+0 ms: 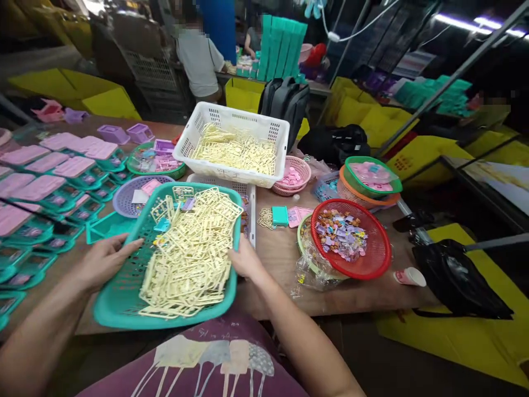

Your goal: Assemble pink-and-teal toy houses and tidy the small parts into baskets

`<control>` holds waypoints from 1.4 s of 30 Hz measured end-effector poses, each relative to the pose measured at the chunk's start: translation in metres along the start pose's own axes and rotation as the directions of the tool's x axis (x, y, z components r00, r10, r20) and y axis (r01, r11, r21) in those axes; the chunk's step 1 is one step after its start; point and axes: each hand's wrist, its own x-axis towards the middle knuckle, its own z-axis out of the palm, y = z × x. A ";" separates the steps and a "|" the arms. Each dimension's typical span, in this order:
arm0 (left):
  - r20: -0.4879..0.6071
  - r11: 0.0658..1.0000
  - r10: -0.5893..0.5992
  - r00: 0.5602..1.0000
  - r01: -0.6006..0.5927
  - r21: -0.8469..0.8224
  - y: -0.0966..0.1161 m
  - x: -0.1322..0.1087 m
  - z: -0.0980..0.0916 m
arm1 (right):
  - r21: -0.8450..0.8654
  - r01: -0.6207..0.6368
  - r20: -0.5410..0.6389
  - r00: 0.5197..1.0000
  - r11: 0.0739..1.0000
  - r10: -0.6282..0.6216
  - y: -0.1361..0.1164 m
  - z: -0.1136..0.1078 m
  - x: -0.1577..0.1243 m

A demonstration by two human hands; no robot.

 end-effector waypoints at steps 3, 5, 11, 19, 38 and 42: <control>0.146 0.980 0.155 0.977 -0.133 -0.147 0.023 -0.010 0.040 | 0.117 -0.066 -0.081 0.994 0.991 0.076 0.025 -0.065 -0.032; 0.289 0.959 0.271 0.918 -0.231 -0.167 0.029 -0.019 0.069 | 0.165 -0.106 -0.102 0.987 0.980 0.124 0.045 -0.108 -0.070; 0.603 0.486 0.487 0.632 -0.769 0.415 -0.010 -0.007 0.136 | 0.231 -0.474 -0.186 0.836 0.850 0.516 0.111 -0.169 -0.194; 0.654 0.367 0.405 0.639 -0.769 0.524 -0.039 0.026 0.117 | 0.221 -0.587 -0.191 0.757 0.779 0.625 0.138 -0.145 -0.228; 0.649 0.353 0.450 0.613 -0.790 0.501 -0.061 0.032 0.105 | 0.361 -0.634 -0.182 0.671 0.684 0.718 0.227 -0.020 -0.200; 0.671 0.448 0.429 0.605 -0.787 0.423 -0.052 0.039 0.087 | 0.120 -0.700 -0.287 0.654 0.704 0.700 0.241 -0.020 -0.211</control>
